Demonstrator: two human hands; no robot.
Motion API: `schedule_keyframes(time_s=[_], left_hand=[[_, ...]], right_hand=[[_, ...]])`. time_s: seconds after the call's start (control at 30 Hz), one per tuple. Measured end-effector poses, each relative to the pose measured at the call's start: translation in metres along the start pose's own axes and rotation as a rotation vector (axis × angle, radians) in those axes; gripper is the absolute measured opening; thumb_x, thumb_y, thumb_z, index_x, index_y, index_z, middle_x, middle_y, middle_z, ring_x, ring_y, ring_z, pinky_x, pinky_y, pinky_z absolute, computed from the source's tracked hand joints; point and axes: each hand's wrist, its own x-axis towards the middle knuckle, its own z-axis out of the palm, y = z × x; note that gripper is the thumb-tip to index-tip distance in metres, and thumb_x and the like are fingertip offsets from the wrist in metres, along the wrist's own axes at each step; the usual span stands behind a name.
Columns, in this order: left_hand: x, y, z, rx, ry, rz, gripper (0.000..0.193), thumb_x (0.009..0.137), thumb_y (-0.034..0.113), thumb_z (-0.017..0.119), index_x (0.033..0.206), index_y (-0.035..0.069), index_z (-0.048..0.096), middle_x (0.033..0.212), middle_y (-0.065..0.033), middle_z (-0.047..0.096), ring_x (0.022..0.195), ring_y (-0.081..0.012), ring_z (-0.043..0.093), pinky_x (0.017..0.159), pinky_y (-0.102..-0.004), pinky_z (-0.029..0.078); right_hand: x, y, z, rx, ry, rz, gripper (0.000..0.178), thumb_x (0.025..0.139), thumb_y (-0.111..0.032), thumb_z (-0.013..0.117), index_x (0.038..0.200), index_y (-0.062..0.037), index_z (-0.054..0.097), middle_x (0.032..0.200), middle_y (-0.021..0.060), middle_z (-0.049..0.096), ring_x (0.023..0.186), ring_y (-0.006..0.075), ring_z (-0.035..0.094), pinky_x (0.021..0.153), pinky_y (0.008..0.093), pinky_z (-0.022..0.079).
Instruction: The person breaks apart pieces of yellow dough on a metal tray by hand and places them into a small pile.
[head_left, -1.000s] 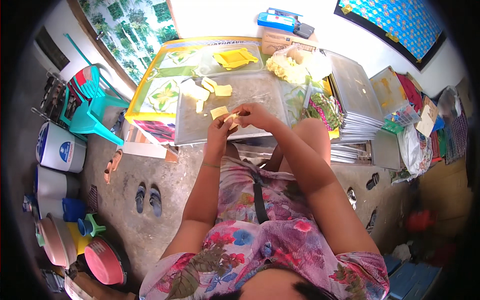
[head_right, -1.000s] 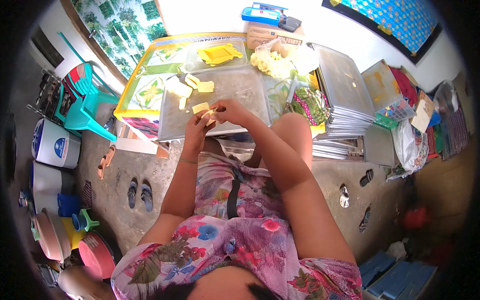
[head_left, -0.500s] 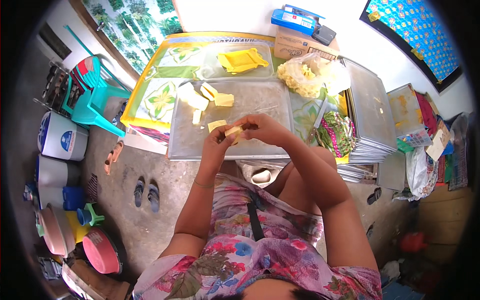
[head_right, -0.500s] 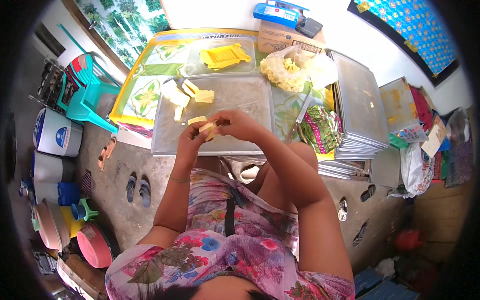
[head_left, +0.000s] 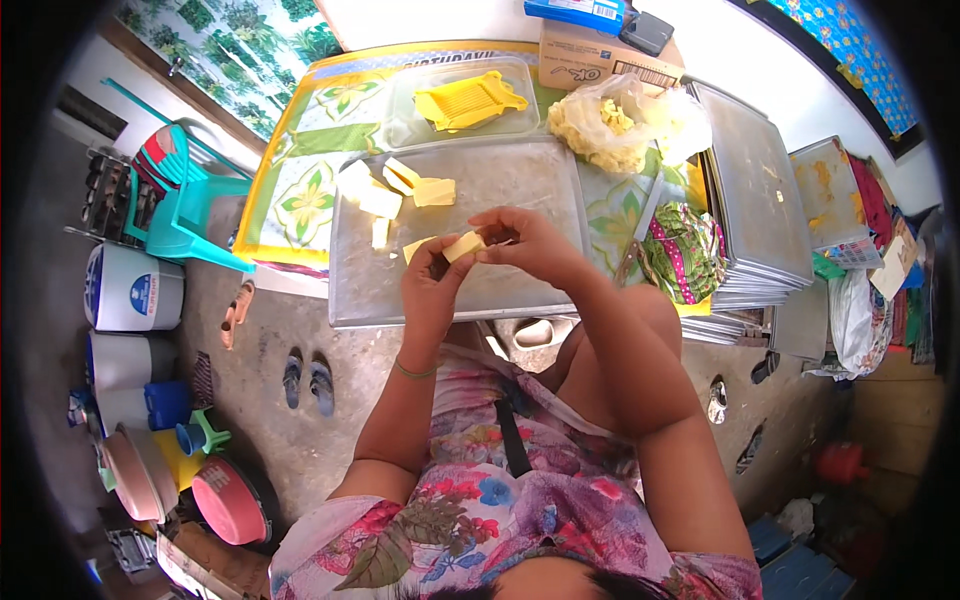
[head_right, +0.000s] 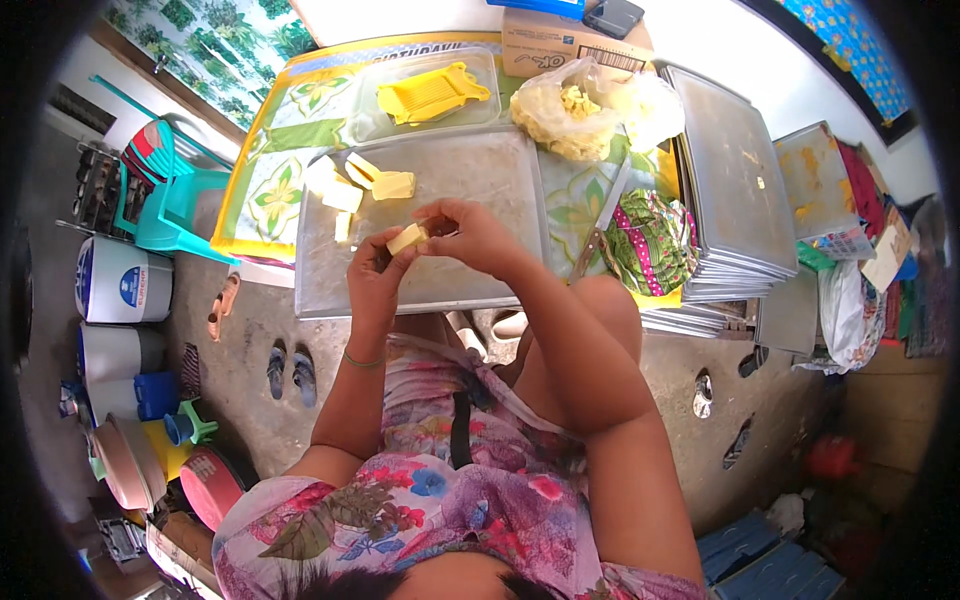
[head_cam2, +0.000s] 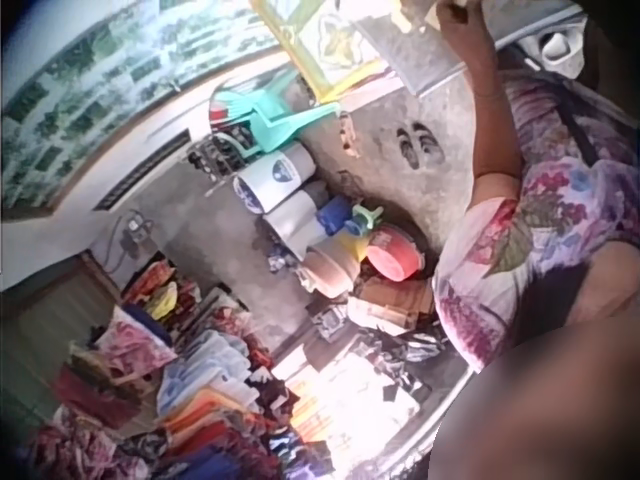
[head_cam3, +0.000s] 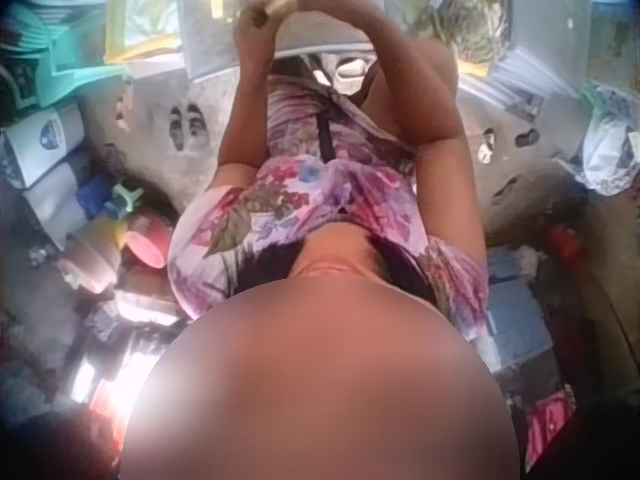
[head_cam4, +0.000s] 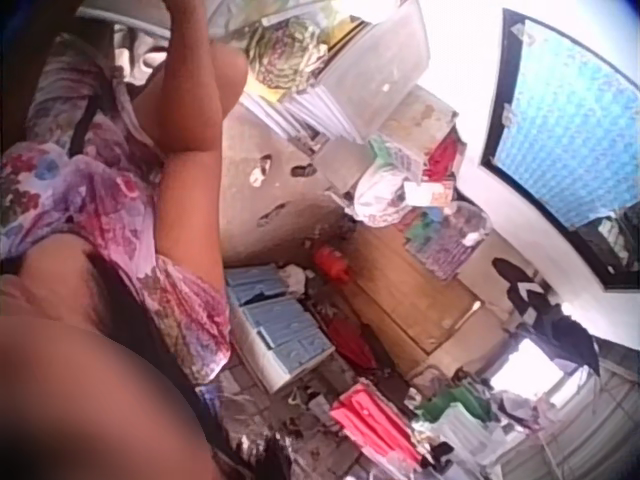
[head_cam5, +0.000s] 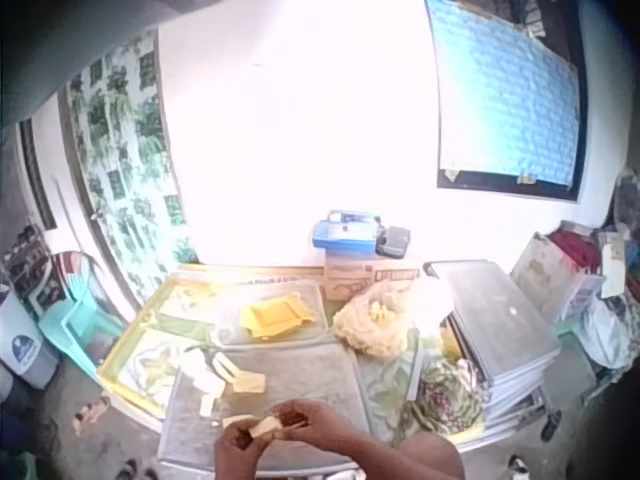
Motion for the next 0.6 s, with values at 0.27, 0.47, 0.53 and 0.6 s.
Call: schedule_keyframes(time_s=[0.27, 0.47, 0.53, 0.6], left_hand=[[-0.005, -0.005, 0.002, 0.024, -0.08, 0.242, 0.033, 0.077, -0.002, 0.064, 0.108, 0.001, 0.052, 0.104, -0.0065, 0.056, 0.095, -0.0127, 0.054, 0.082, -0.0248, 0.046], [-0.007, 0.011, 0.002, -0.249, -0.063, 0.044, 0.03, 0.08, 0.003, 0.063, 0.108, 0.001, 0.051, 0.104, -0.0065, 0.056, 0.095, -0.0132, 0.054, 0.083, -0.0264, 0.046], [-0.005, 0.01, -0.002, -0.284, -0.059, 0.035, 0.027, 0.081, 0.004, 0.062, 0.106, 0.0, 0.052, 0.101, -0.0067, 0.057, 0.093, -0.0127, 0.055, 0.083, -0.0254, 0.045], [-0.003, 0.006, -0.007, -0.261, -0.112, 0.012, 0.029, 0.082, 0.005, 0.062, 0.109, -0.001, 0.052, 0.1, -0.0073, 0.058, 0.091, -0.0133, 0.056, 0.082, -0.0255, 0.046]], right_hand=[[-0.003, 0.001, 0.001, 0.435, -0.17, 0.153, 0.046, 0.079, -0.018, 0.067, 0.115, 0.0017, 0.048, 0.101, 0.0075, 0.058, 0.09, 0.0148, 0.058, 0.081, 0.0275, 0.048], [-0.001, 0.002, 0.008, 0.585, -0.115, 0.058, 0.038, 0.078, -0.008, 0.065, 0.112, -0.0002, 0.05, 0.102, 0.0076, 0.058, 0.092, 0.0156, 0.058, 0.084, 0.0304, 0.048], [0.0, 0.004, 0.009, 0.62, -0.121, 0.042, 0.038, 0.078, -0.006, 0.065, 0.112, -0.0005, 0.05, 0.103, 0.0079, 0.057, 0.092, 0.016, 0.058, 0.085, 0.0309, 0.048], [0.001, 0.005, 0.011, 0.653, -0.128, 0.026, 0.038, 0.077, -0.004, 0.065, 0.112, -0.0009, 0.05, 0.104, 0.0082, 0.057, 0.093, 0.0165, 0.058, 0.085, 0.0315, 0.048]])
